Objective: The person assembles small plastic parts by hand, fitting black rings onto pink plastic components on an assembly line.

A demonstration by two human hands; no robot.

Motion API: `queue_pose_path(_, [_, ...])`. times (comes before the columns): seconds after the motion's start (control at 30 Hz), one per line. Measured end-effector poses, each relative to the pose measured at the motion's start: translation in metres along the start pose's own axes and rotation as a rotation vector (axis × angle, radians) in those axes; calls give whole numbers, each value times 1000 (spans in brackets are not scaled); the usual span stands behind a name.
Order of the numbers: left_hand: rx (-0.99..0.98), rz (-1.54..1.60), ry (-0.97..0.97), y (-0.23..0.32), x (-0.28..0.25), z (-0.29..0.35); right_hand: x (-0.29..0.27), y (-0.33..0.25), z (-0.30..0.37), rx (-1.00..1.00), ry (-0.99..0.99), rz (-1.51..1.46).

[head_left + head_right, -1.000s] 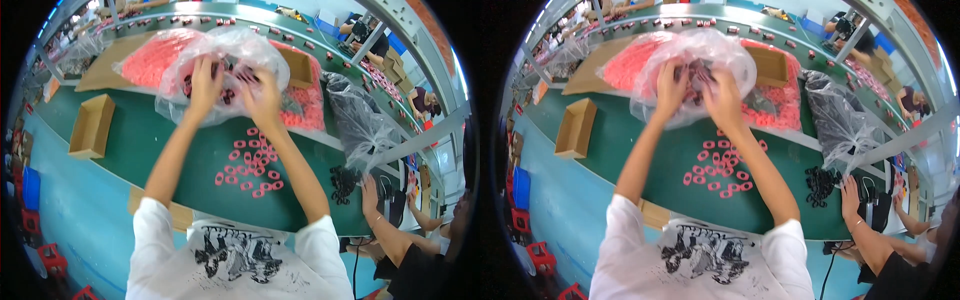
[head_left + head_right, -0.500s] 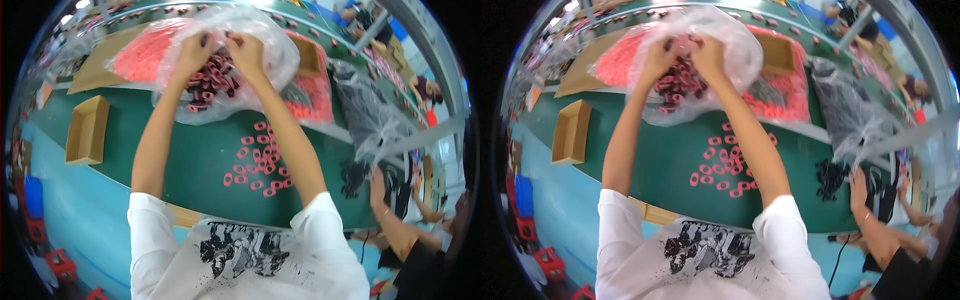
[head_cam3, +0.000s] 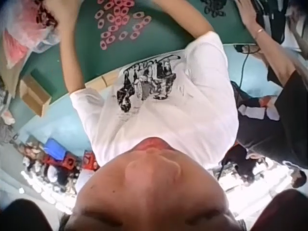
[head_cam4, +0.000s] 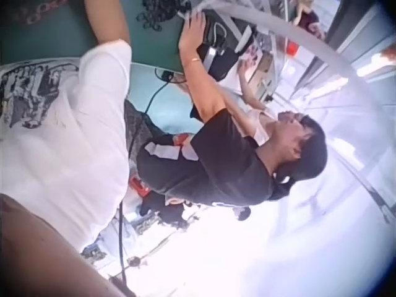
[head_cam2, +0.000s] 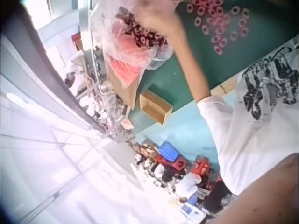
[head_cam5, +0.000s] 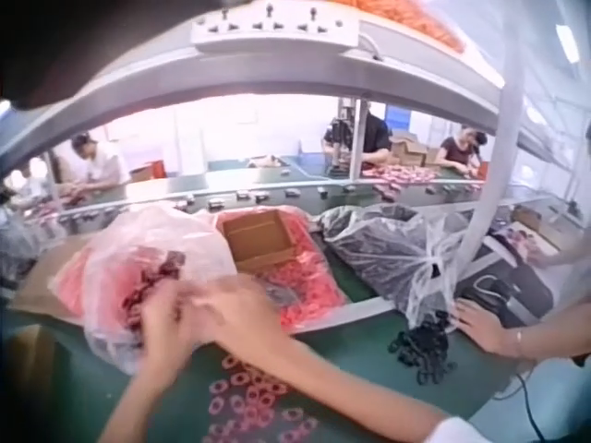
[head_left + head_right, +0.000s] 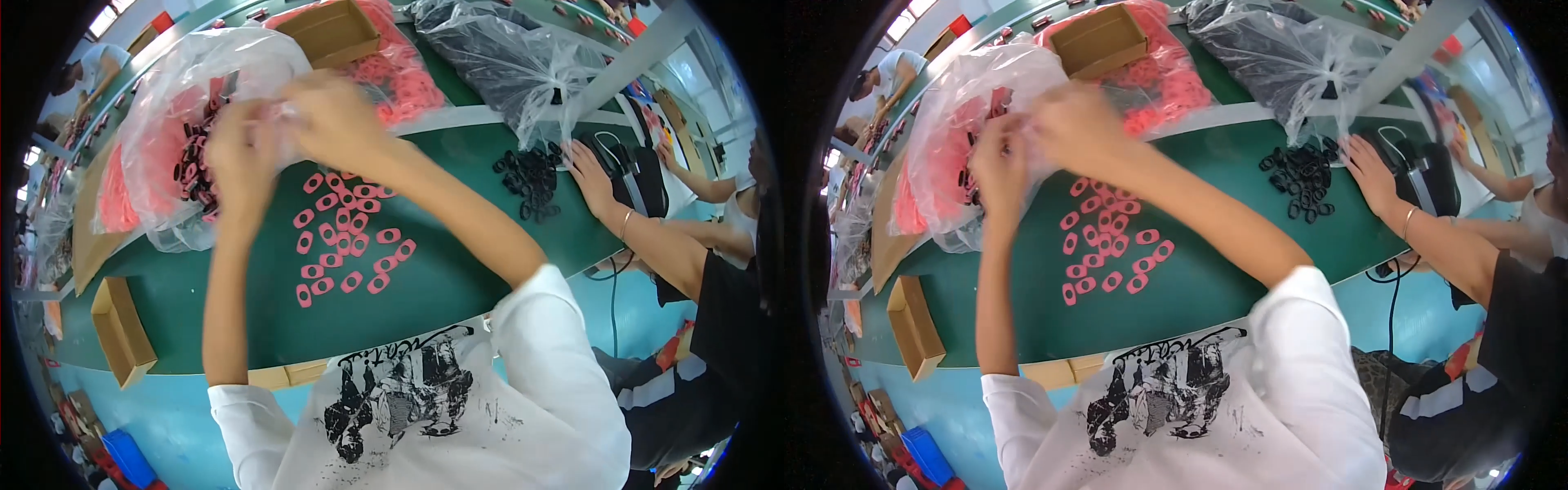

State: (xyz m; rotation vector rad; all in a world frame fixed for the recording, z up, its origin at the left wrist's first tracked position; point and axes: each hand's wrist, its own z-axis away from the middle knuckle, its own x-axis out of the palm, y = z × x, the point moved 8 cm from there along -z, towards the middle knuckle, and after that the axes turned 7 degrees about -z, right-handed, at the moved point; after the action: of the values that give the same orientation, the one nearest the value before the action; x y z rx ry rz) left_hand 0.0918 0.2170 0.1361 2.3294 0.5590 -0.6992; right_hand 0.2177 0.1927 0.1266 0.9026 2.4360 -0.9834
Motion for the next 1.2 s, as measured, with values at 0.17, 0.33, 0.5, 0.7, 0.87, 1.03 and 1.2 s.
queue_pose_path(0.17, [441,281,-219,137,139,52,-163,30,149,335,237,553])
queue_pose_path(0.33, [589,154,-302,204,250,94,-199,84,283,700,-15,766])
queue_pose_path(0.5, [614,41,-447,188,246,125,-164,71,282,592,-135,624])
queue_pose_path(0.7, [557,-149,-528,134,208,112,-132,61,238,463,-276,440])
queue_pose_path(0.87, [606,-183,-611,139,199,127,-129,46,254,428,-359,460])
queue_pose_path(1.03, [613,-123,-531,136,198,123,-127,46,241,441,-324,470])
queue_pose_path(1.2, [515,120,-503,140,156,103,-170,15,256,362,52,231])
